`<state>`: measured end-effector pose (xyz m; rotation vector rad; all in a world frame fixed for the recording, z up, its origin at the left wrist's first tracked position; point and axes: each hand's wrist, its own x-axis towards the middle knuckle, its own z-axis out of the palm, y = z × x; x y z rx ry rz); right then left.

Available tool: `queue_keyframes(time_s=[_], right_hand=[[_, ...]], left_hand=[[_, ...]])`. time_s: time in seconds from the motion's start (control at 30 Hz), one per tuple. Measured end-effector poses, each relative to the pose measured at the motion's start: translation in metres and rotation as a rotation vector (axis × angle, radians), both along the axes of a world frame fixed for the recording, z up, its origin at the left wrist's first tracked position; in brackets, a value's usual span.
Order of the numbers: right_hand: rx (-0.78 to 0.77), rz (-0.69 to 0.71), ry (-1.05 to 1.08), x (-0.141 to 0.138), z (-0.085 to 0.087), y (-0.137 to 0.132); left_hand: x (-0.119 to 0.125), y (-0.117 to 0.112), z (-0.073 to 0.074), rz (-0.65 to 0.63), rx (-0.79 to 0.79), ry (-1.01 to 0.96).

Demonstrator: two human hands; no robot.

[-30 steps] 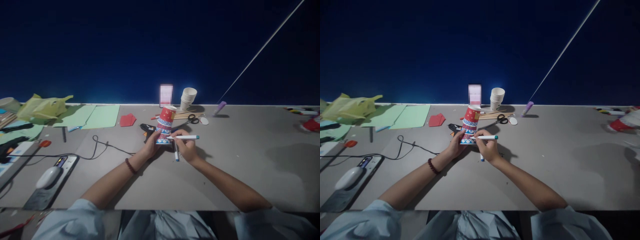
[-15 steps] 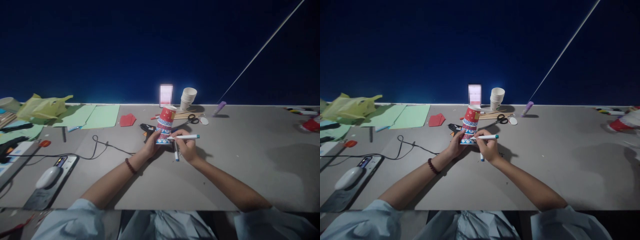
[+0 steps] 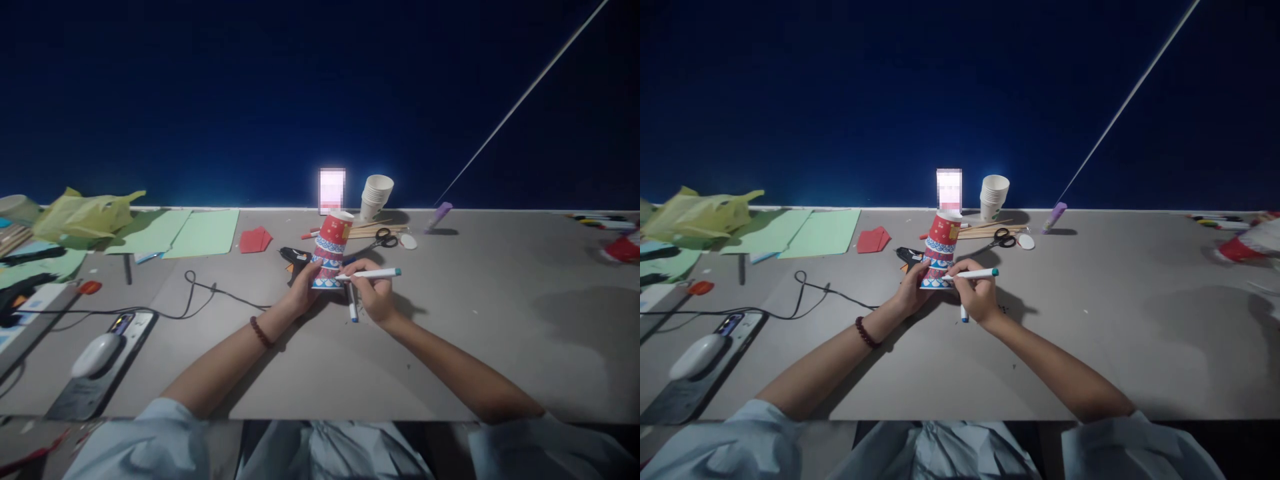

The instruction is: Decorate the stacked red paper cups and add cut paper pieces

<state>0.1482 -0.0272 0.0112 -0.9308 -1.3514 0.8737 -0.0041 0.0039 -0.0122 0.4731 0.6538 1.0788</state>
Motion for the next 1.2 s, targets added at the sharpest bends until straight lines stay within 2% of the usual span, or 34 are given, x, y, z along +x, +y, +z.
queue_keyframes(time_s=[0.3,0.9,1.2], right_hand=[[0.011,-0.028,-0.097,0.0008,0.0008,-0.0004],[-0.019,-0.009,0.051,-0.0008,0.0000,0.0000],[0.009,-0.004,0.048,-0.0019,0.0046,-0.0018]], left_hand=[[0.0007,0.0002,0.0002,0.013,0.007,0.001],[0.0011,-0.0002,0.0026,-0.010,0.001,-0.034],[0.0022,-0.0009,0.0064,-0.016,0.030,-0.039]])
